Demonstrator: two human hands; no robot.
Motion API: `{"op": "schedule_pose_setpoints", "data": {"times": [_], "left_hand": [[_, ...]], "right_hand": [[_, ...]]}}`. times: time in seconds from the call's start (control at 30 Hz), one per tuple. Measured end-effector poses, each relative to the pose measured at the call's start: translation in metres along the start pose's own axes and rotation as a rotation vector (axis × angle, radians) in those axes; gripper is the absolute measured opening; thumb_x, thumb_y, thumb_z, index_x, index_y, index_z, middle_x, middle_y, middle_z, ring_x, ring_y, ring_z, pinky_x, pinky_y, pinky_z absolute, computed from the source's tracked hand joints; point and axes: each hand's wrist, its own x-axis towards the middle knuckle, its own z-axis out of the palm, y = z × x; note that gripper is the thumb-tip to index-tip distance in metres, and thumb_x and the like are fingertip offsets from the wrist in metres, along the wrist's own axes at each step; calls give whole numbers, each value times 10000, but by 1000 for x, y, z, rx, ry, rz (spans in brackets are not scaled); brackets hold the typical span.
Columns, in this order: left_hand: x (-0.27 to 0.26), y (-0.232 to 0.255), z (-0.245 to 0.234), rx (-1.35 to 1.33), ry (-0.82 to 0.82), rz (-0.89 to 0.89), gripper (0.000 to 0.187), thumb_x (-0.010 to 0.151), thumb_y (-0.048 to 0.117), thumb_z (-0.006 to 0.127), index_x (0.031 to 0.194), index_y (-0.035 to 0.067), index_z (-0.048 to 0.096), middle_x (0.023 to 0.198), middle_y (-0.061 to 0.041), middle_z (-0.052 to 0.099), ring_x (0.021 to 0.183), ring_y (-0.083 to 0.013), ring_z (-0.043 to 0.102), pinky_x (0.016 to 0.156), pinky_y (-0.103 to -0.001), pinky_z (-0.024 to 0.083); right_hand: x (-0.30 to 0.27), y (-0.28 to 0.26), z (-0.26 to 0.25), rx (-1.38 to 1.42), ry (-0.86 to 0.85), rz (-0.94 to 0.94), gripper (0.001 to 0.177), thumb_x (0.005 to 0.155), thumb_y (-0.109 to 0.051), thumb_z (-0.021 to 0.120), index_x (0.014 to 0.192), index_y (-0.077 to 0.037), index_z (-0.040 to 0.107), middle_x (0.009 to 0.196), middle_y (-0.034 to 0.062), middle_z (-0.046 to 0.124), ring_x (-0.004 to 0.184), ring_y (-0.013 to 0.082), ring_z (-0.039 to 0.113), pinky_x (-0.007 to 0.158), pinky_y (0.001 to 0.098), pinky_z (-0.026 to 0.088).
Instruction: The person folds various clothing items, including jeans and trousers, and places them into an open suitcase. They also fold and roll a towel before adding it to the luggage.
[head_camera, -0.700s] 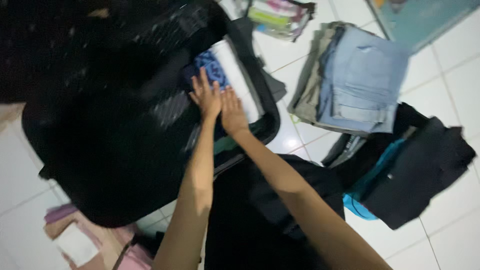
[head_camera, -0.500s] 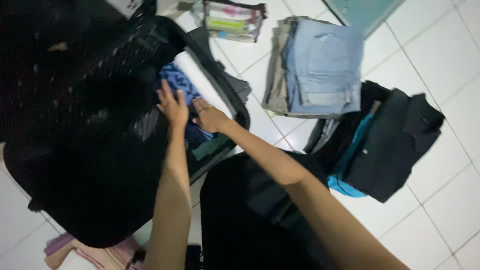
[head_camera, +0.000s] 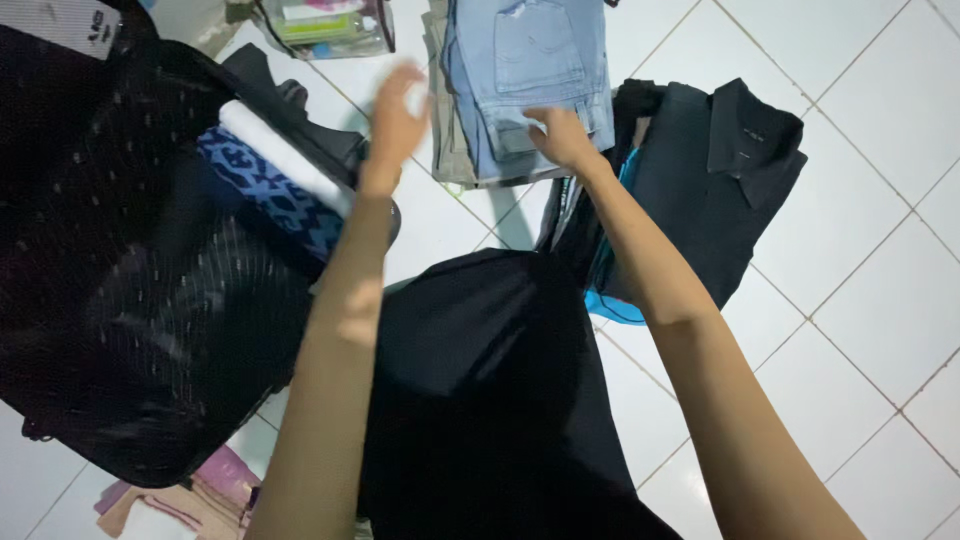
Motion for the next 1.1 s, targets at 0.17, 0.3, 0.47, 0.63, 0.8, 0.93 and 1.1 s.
{"op": "schedule_pose_setpoints", "data": {"times": [0.17,0.3,0.47,0.63,0.8,0.93,1.1], "left_hand": [[-67,34,101,262,-530,136,308,819,68,649,1112,-3,715,1326,-210,630,1292,-366,567,1134,-491,440],[-86,38,140,297,-635,164,350,727,157,716,1036,-8,716,1453,-256,518,1394,-410,416,1135,-501,383],[-68,34,156,394,-606,325,227,852,82,666,1069,19,689,1383,-292,562,1307,-450,513,1091,-510,448],[-41,54,153,403,-703,200,328,798,-6,621,1126,6,638,1084,-233,652,1039,-406,636,852,-497,548],[-20,57,130,433,-543,250,251,758,-1,632,1008,15,625,1027,-165,669,997,-337,668,752,-427,575],[-37,49,105,465,-584,195,198,820,23,642,1017,39,632,1026,-146,660,1020,-338,648,829,-444,563],[-94,43,110,476,-434,276,400,877,176,632,1222,-24,611,1228,-213,630,1222,-379,566,1086,-508,445]], "right_hand": [[-54,49,11,-368,-46,-185,631,664,-217,769,1254,-15,670,1343,183,653,1265,382,589,1057,442,463],[-47,71,11,-723,-54,-353,521,752,-209,694,1255,-72,692,1426,123,631,1356,298,561,1139,469,424],[-35,83,10,-816,-79,-520,416,921,-193,570,1267,14,667,1394,209,637,1308,345,599,1143,475,435],[-31,65,19,-970,109,-485,440,930,-189,567,1291,48,652,1335,227,650,1255,363,616,1077,522,448],[-28,52,19,-830,77,-366,461,918,-159,586,1310,77,643,1374,233,648,1284,348,632,1108,465,484],[-36,40,34,-768,59,-373,410,883,-146,599,1234,55,661,1297,231,680,1197,341,669,1025,432,547],[-45,41,78,-654,-54,-263,327,875,-124,616,1135,58,695,1148,223,732,1032,331,731,822,420,598]]}}
